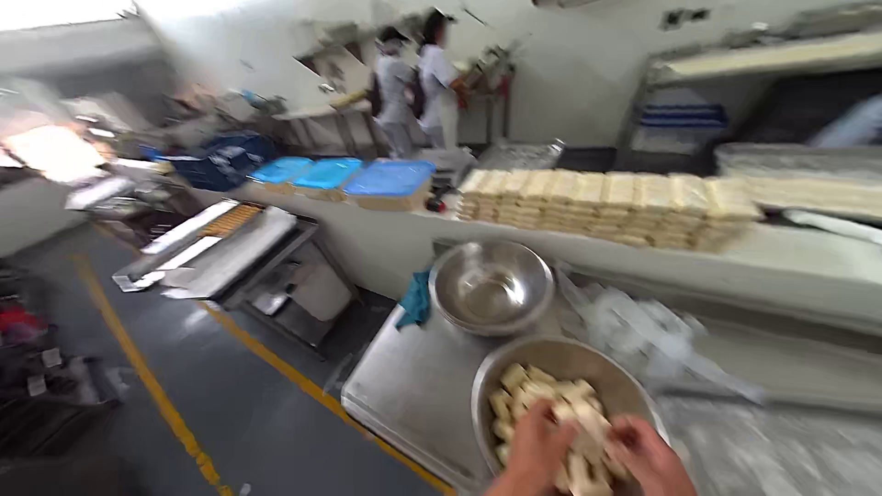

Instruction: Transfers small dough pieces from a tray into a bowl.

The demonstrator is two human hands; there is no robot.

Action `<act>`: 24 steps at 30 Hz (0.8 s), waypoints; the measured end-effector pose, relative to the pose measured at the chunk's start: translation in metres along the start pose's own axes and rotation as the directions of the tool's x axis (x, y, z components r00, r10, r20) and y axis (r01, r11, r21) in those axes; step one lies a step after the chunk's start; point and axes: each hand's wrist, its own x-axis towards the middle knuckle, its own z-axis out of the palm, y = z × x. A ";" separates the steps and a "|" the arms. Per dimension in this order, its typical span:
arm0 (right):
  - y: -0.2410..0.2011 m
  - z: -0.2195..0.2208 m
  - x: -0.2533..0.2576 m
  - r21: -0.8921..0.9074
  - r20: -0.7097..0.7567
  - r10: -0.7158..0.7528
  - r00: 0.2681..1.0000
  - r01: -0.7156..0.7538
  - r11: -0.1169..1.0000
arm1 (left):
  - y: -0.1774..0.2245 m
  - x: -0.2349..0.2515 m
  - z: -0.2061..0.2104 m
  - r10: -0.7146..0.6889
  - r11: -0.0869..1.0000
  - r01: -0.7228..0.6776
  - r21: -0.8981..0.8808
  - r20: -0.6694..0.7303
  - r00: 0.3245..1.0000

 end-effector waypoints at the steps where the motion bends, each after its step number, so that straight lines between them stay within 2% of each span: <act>1: 0.001 -0.003 0.003 0.004 -0.055 -0.020 0.998 0.021 1.000 | 0.002 0.003 -0.004 0.014 0.999 -0.014 -0.046 -0.011 1.000; 4: 0.007 -0.021 0.003 -0.077 -0.070 -0.023 0.997 0.018 0.997 | 0.007 0.011 -0.011 0.007 0.982 -0.007 -0.191 0.001 1.000; 10: -0.001 -0.001 -0.010 -0.156 0.159 0.112 0.981 -0.087 0.984 | 0.025 0.009 -0.010 -0.068 0.905 0.139 -0.402 0.184 0.980; 12: 0.000 0.006 -0.014 -0.098 0.137 0.100 0.986 -0.087 0.991 | 0.030 0.007 -0.008 -0.066 0.890 0.150 -0.431 0.202 0.977; 14: -0.001 0.009 -0.016 0.063 0.090 0.119 0.989 -0.124 0.990 | 0.029 0.009 -0.010 -0.048 0.894 0.129 -0.430 0.194 0.980; 17: -0.002 0.002 -0.016 0.236 0.063 0.156 0.986 -0.167 0.957 | 0.021 0.013 -0.016 -0.039 0.945 0.068 -0.320 0.095 0.995; 19: -0.002 -0.002 -0.015 0.269 0.038 0.153 0.987 -0.158 0.950 | 0.009 0.015 -0.020 -0.047 0.988 0.048 -0.146 0.017 0.999; 22: 0.000 -0.005 -0.014 0.172 -0.005 0.119 0.993 -0.116 0.978 | -0.006 0.016 -0.028 -0.042 0.993 0.039 0.108 0.023 0.999; 24: -0.002 -0.007 -0.013 0.031 0.002 0.090 0.996 -0.090 0.995 | -0.008 0.014 -0.028 -0.033 0.987 0.019 0.158 0.083 0.996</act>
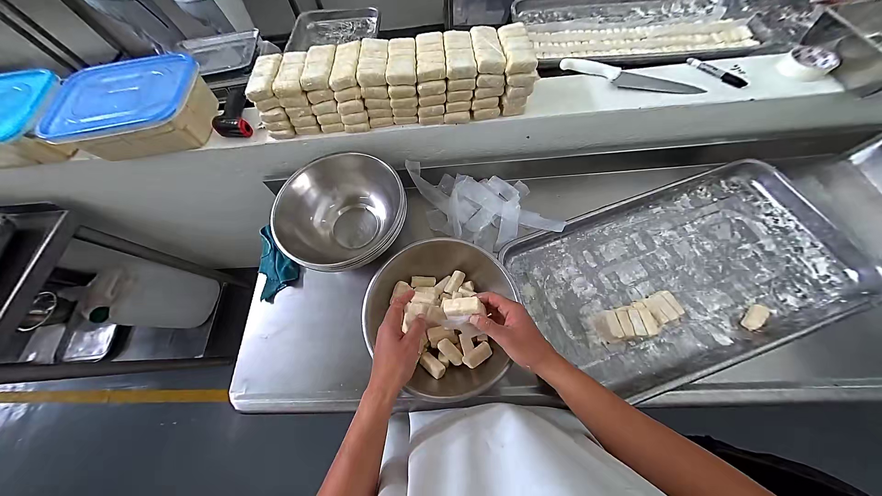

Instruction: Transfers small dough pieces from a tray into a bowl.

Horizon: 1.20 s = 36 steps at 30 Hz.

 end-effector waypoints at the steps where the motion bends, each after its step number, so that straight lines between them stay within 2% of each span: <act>1: -0.004 0.000 0.000 -0.076 0.016 -0.021 1.000 0.022 0.997 | 0.001 -0.001 0.001 0.019 1.000 -0.019 0.013 0.042 0.999; 3: -0.012 0.001 0.001 -0.214 0.057 -0.084 0.995 0.095 0.972 | 0.008 -0.003 0.004 0.059 0.998 -0.062 0.012 0.153 0.986; 5: -0.017 0.003 0.003 -0.298 0.094 -0.164 0.982 0.185 0.937 | 0.015 -0.003 0.010 0.105 0.994 -0.100 -0.037 0.198 0.975; 7: -0.019 0.005 0.007 -0.246 0.096 -0.183 0.978 0.201 0.948 | 0.020 -0.004 0.014 0.106 0.989 -0.087 -0.117 0.171 0.979; 10: -0.021 0.006 0.008 -0.107 0.097 -0.113 0.989 0.123 0.987 | 0.022 -0.006 0.017 0.070 0.971 -0.035 -0.235 0.142 0.987; 13: -0.021 0.007 0.008 -0.180 0.098 -0.157 0.983 0.173 0.968 | 0.021 -0.006 0.017 0.086 0.984 -0.057 -0.169 0.172 0.981; 15: -0.024 0.009 0.009 -0.194 0.127 -0.147 0.981 0.169 0.966 | 0.023 -0.005 0.015 0.144 0.984 -0.120 -0.135 0.182 0.973; 18: -0.024 0.013 0.010 -0.168 0.145 -0.145 0.979 0.169 0.971 | 0.027 -0.004 0.017 0.230 0.972 -0.224 -0.073 0.086 0.969; 25: -0.021 0.021 0.013 -0.245 0.072 -0.205 0.976 0.216 0.945 | 0.026 -0.004 0.031 0.295 0.949 -0.284 0.134 -0.074 0.953; 36: -0.022 0.023 0.017 -0.266 0.022 -0.239 0.971 0.237 0.935 | 0.031 0.000 0.039 0.324 0.940 -0.299 0.164 -0.156 0.933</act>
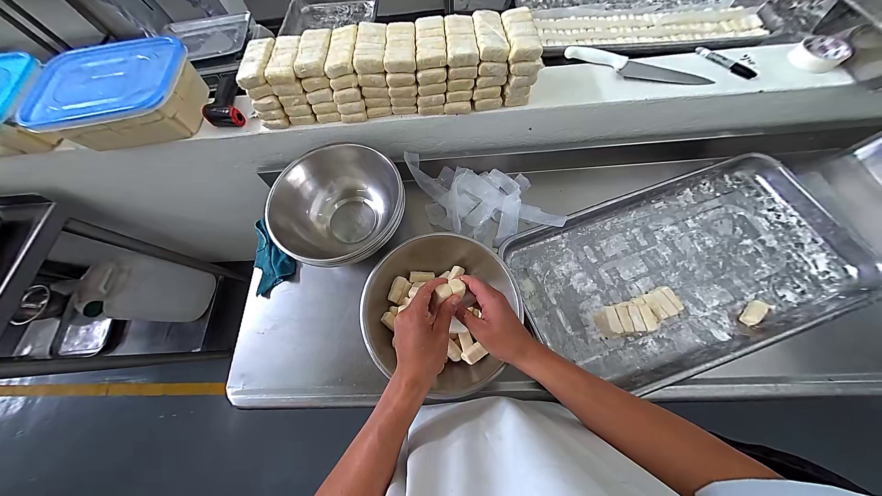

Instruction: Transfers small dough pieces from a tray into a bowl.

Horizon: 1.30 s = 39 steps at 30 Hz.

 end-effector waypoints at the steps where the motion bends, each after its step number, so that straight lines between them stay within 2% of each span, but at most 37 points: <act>1: 0.001 0.001 0.000 0.008 -0.021 0.003 1.000 -0.003 1.000 | -0.001 0.000 0.001 0.009 1.000 -0.009 0.000 -0.014 1.000; 4: 0.003 0.004 -0.002 0.020 -0.077 0.018 0.997 -0.017 1.000 | -0.002 -0.001 0.001 0.026 0.999 -0.027 -0.030 -0.039 0.999; 6: -0.001 0.002 0.000 -0.020 -0.053 0.015 0.998 -0.016 1.000 | 0.000 0.002 -0.003 0.009 0.997 -0.011 -0.081 -0.024 1.000; 8: -0.008 -0.006 0.003 -0.039 0.037 0.043 0.998 -0.041 0.998 | -0.001 0.003 -0.006 -0.002 0.991 -0.001 -0.134 -0.025 1.000; 11: -0.016 -0.020 0.008 0.061 0.178 0.127 0.976 -0.140 0.988 | -0.004 0.007 -0.016 -0.077 0.957 0.075 -0.280 0.003 0.997; 13: -0.016 -0.023 0.007 0.107 0.128 0.092 0.987 -0.106 0.989 | -0.009 0.009 -0.023 -0.121 0.919 0.130 -0.373 0.047 0.992; 17: -0.016 -0.026 0.008 0.067 0.055 0.011 0.998 -0.014 0.998 | -0.015 0.008 -0.031 -0.093 0.876 0.128 -0.465 0.098 0.991; 18: -0.017 -0.027 0.009 0.050 0.027 -0.021 0.999 0.019 0.999 | -0.016 0.009 -0.034 -0.099 0.886 0.127 -0.445 0.087 0.991; 20: -0.024 -0.032 0.012 0.062 -0.038 -0.079 0.996 0.081 0.995 | -0.022 0.012 -0.040 -0.137 0.953 0.147 -0.267 0.054 0.989; 23: -0.047 -0.043 0.023 0.108 -0.030 -0.061 0.998 0.064 0.992 | -0.029 0.014 -0.048 -0.189 0.978 0.199 -0.058 0.146 0.971; 26: -0.065 -0.046 0.034 0.127 0.086 -0.015 0.996 0.004 0.992 | -0.017 0.011 -0.038 -0.102 0.992 0.119 -0.051 0.263 0.959; 28: -0.075 -0.046 0.039 0.224 0.091 -0.035 0.995 0.014 0.975 | -0.008 0.013 -0.022 -0.075 0.994 0.095 -0.047 0.308 0.948; 31: -0.094 -0.061 0.054 0.404 -0.032 -0.092 0.995 0.097 0.909 | -0.023 0.018 0.000 -0.122 0.990 0.087 0.112 0.362 0.924; 34: -0.106 -0.093 0.083 0.509 -0.270 -0.062 0.961 0.197 0.838 | -0.045 0.015 0.003 -0.192 0.957 0.109 0.270 0.303 0.934; 36: -0.098 -0.115 0.109 0.527 -0.422 -0.050 0.905 0.290 0.799 | -0.051 0.012 -0.005 -0.229 0.950 0.158 0.269 0.257 0.939; 39: -0.072 -0.138 0.146 0.432 -0.555 -0.089 0.827 0.378 0.819 | -0.054 0.005 -0.014 -0.226 0.960 0.181 0.215 0.209 0.952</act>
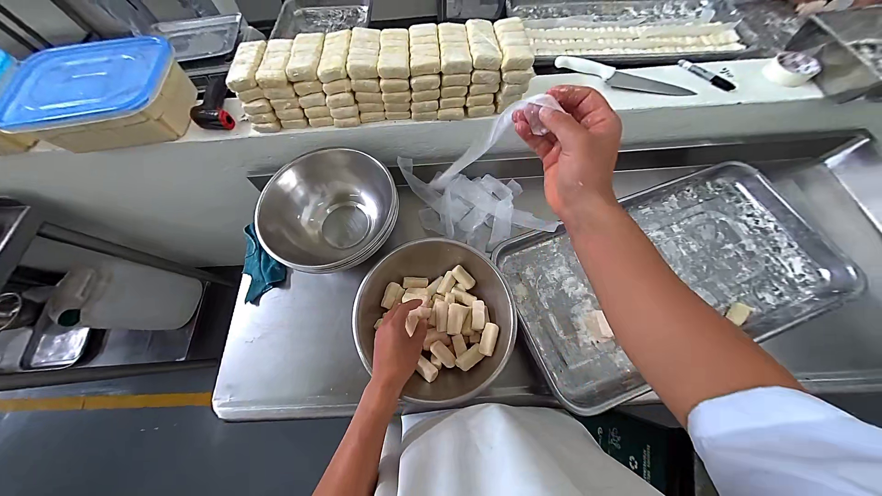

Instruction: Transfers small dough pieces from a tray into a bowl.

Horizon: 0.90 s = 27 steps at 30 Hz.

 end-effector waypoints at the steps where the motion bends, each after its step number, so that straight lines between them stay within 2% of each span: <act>1: 0.010 -0.005 0.010 -0.044 -0.008 -0.044 0.999 0.043 0.998 | -0.002 -0.001 -0.001 0.007 1.000 -0.007 -0.024 -0.008 1.000; 3: 0.032 -0.012 0.024 -0.179 0.009 -0.093 0.996 0.093 0.979 | -0.005 -0.003 -0.002 0.026 0.997 -0.028 -0.071 -0.032 0.999; 5: 0.064 -0.024 0.027 -0.433 0.090 -0.063 0.994 0.096 0.896 | -0.007 -0.005 -0.001 0.031 0.993 -0.037 -0.108 -0.053 0.998; 6: 0.084 -0.035 0.026 -0.582 0.169 0.039 0.985 0.068 0.810 | -0.008 -0.006 0.000 0.036 0.992 -0.043 -0.119 -0.063 0.997; 7: 0.104 -0.048 0.023 -0.725 0.258 0.220 0.941 0.037 0.688 | -0.009 -0.008 0.000 0.042 0.991 -0.051 -0.126 -0.070 0.997; 8: 0.120 -0.061 0.019 -0.842 0.313 0.424 0.850 0.042 0.537 | -0.009 -0.009 0.001 0.051 0.990 -0.060 -0.128 -0.074 0.996; 9: 0.131 -0.070 0.014 -0.911 0.313 0.565 0.763 0.074 0.405 | -0.010 -0.010 0.000 0.056 0.990 -0.065 -0.129 -0.074 0.996; 10: 0.136 -0.078 0.009 -0.943 0.284 0.625 0.728 0.095 0.318 | -0.011 -0.011 0.000 0.059 0.989 -0.068 -0.129 -0.075 0.995; 11: 0.133 -0.087 0.004 -0.951 0.251 0.605 0.755 0.075 0.300 | -0.013 -0.013 -0.002 0.064 0.989 -0.074 -0.131 -0.078 0.995; 15: 0.092 -0.151 -0.004 -0.892 0.057 0.396 0.916 -0.131 0.433 | -0.023 -0.021 -0.011 0.122 0.980 -0.134 -0.147 -0.091 0.988; 17: 0.066 -0.209 -0.013 -0.890 -0.092 0.332 0.939 -0.227 0.395 | -0.025 -0.025 -0.013 0.159 0.973 -0.170 -0.158 -0.082 0.984; 19: 0.043 -0.265 -0.030 -0.908 -0.208 0.346 0.915 -0.312 0.279 | -0.024 -0.026 -0.016 0.166 0.970 -0.174 -0.172 -0.060 0.984; 22: 0.027 -0.332 -0.073 -0.924 -0.293 0.503 0.813 -0.377 0.070 | -0.022 -0.024 -0.014 0.157 0.970 -0.160 -0.184 -0.027 0.987; 25: 0.034 -0.346 -0.125 -0.899 -0.357 0.618 0.700 -0.437 -0.024 | -0.013 -0.019 -0.007 0.162 0.971 -0.160 -0.180 -0.004 0.987; 27: 0.045 -0.330 -0.160 -0.887 -0.399 0.579 0.711 -0.459 -0.048 | -0.006 -0.015 -0.002 0.171 0.974 -0.170 -0.152 -0.004 0.985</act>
